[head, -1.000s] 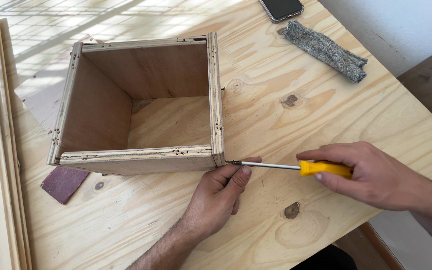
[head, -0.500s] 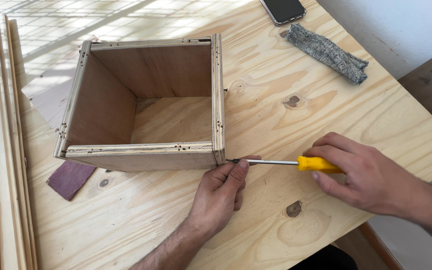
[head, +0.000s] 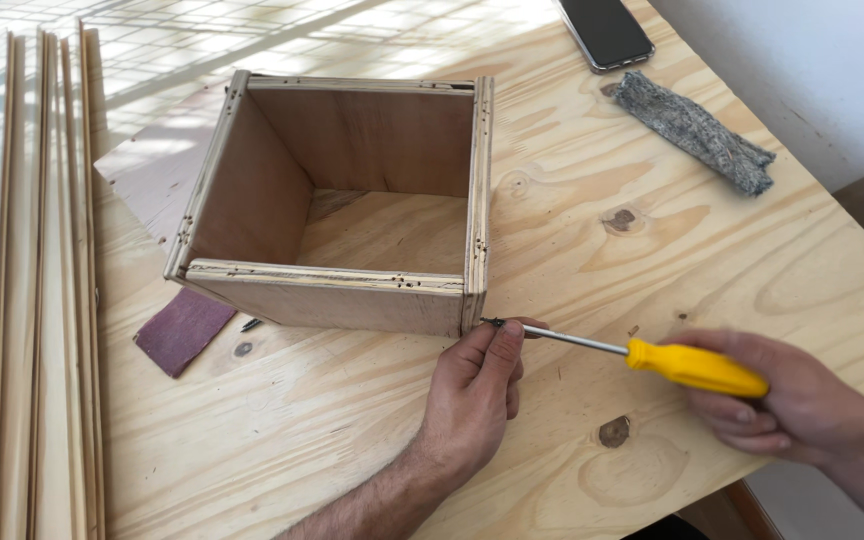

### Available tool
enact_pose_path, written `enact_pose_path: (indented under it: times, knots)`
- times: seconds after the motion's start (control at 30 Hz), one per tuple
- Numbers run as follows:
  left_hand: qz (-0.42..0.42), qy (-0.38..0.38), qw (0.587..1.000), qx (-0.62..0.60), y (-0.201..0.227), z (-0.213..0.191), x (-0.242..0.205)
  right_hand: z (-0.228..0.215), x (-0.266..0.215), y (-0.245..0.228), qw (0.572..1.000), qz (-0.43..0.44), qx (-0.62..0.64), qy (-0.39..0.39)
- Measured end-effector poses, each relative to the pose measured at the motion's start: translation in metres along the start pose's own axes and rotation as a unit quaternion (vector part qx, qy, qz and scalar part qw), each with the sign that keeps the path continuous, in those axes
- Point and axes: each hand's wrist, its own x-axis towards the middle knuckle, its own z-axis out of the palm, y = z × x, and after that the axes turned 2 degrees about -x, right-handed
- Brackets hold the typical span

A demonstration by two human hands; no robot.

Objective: The person uses a yellow-handled screwdriver to remove screws from a small wooden box on a workbench. They detach the lid and then unscrew and remove one side panel, leaving the box partially disassembled.

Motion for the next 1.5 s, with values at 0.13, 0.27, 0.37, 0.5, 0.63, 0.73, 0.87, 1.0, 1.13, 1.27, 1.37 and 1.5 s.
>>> enact_pose_path:
  times: [0.13, 0.27, 0.37, 0.5, 0.63, 0.73, 0.87, 1.0, 1.13, 1.27, 1.37, 1.5]
  knots:
    - [0.023, -0.005, 1.000, 0.019, 0.002, 0.000, -0.001, 0.018, -0.009, 0.001, 0.974, -0.067, -0.213, 0.047]
    - [0.032, -0.006, 0.999, 0.014, 0.003, -0.001, -0.001, 0.045, -0.017, -0.005, 0.698, -0.413, -0.581, 0.073]
    - [0.017, -0.008, 1.000, -0.006, 0.005, 0.000, -0.002, 0.049, -0.018, -0.006, 0.939, -0.134, -0.312, 0.062]
    - [0.019, -0.009, 1.000, 0.000, 0.006, 0.000, -0.002, 0.014, -0.010, -0.001, 0.988, 0.056, -0.130, 0.054]
    - [0.030, -0.006, 1.000, 0.000, 0.004, -0.001, -0.001, 0.038, -0.017, -0.005, 0.847, -0.172, -0.495, 0.092]
    - [0.026, -0.014, 0.999, -0.016, 0.004, -0.002, -0.001, 0.049, -0.018, 0.001, 0.594, -0.442, -0.662, 0.111]
    - [0.001, -0.009, 0.999, -0.034, 0.010, 0.000, -0.001, 0.062, -0.018, -0.008, 0.771, -0.139, -0.599, 0.166]
    - [0.000, -0.021, 0.999, -0.042, 0.007, -0.003, 0.000, 0.054, -0.010, -0.014, 0.957, 0.076, -0.277, 0.041]
    - [0.002, -0.023, 0.999, -0.037, 0.009, -0.002, -0.001, 0.071, -0.011, -0.010, 0.720, -0.290, -0.623, 0.091]
    - [0.000, -0.020, 1.000, -0.012, 0.014, -0.001, -0.003, 0.078, -0.010, 0.002, 0.579, -0.443, -0.663, 0.172]
    - [-0.012, -0.017, 1.000, -0.007, 0.018, 0.000, -0.004, 0.065, -0.006, 0.005, 0.606, -0.359, -0.697, 0.135]
    - [-0.015, -0.016, 1.000, -0.011, 0.019, 0.001, -0.003, 0.076, -0.005, 0.005, 0.521, -0.416, -0.721, 0.191]
